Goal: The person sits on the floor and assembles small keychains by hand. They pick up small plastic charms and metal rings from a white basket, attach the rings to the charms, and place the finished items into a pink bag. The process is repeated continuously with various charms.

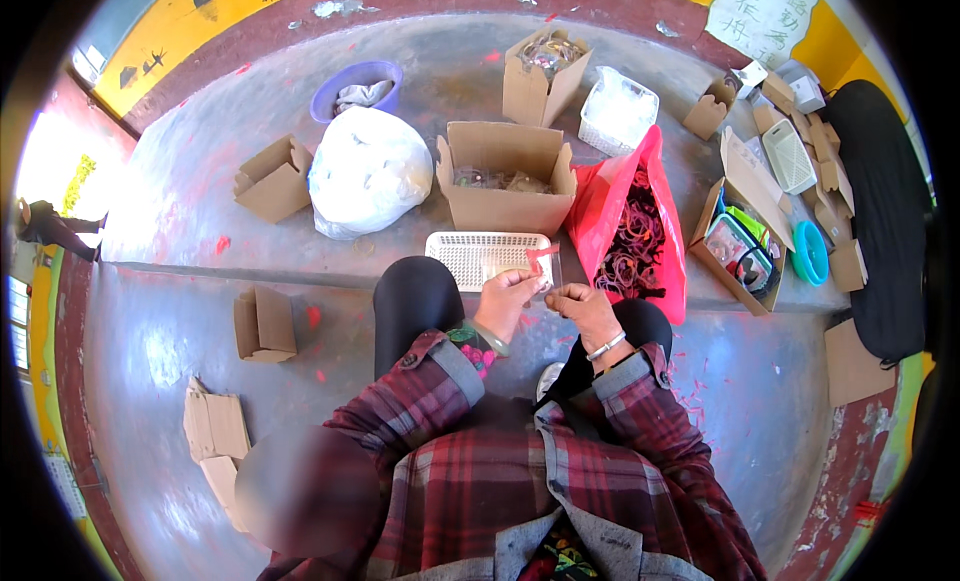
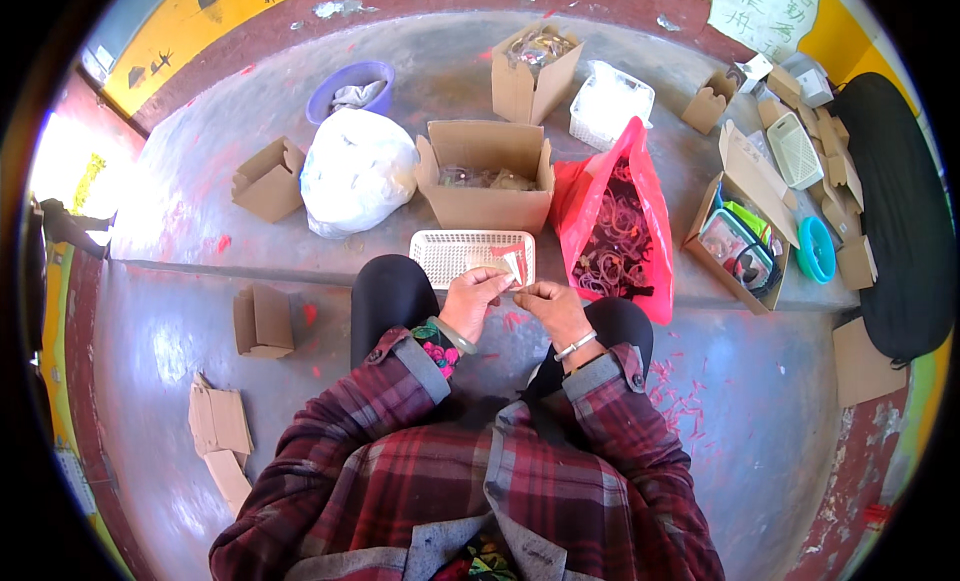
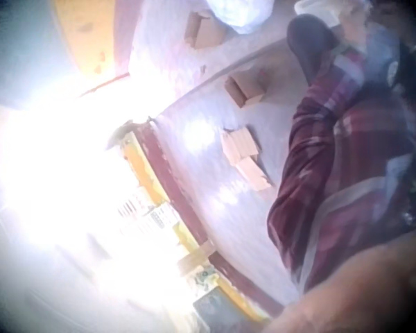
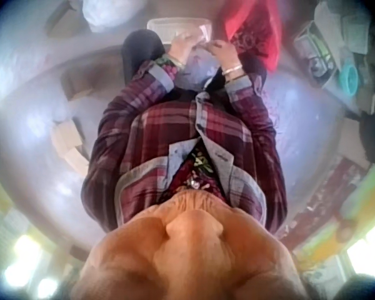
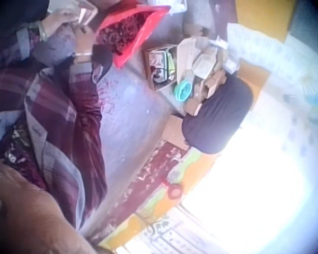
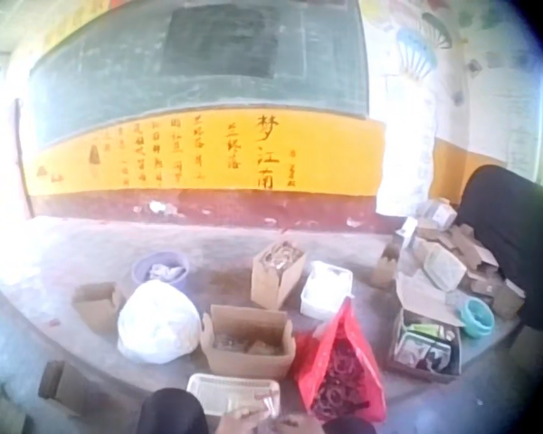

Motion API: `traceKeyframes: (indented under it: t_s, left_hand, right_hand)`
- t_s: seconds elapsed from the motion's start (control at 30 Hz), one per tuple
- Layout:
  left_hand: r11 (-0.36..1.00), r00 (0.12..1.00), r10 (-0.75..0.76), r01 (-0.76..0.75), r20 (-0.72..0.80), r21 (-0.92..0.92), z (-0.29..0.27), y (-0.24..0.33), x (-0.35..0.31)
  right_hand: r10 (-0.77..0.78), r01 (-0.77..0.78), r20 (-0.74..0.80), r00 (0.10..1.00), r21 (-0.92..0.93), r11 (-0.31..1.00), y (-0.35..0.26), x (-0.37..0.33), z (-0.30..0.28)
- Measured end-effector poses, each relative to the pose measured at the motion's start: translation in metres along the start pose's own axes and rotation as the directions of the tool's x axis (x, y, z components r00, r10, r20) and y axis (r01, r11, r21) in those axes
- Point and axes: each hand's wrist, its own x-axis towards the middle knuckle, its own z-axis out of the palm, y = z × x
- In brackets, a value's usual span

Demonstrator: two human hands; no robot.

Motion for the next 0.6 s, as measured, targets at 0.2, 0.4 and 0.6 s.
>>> traceKeyframes:
  t_s: [0.2,0.4,0.6]
  left_hand:
    - [0.996,0.998,-0.057,0.056,-0.007,-0.072,0.0041,0.0048,-0.0025]
    - [0.989,0.989,-0.131,0.135,0.07,-0.065,0.0008,0.0005,-0.0011]
    - [0.991,0.989,-0.117,0.122,0.089,-0.052,-0.0011,-0.0034,0.0018]
  right_hand:
    - [0.034,-0.033,-0.004,0.999,0.147,0.989,-0.0035,-0.0007,-0.0006]
    - [0.058,-0.044,-0.02,0.998,0.431,0.901,0.0023,0.002,-0.0073]
    - [-0.015,0.026,-0.033,0.999,0.392,0.92,0.0005,0.0004,-0.0077]
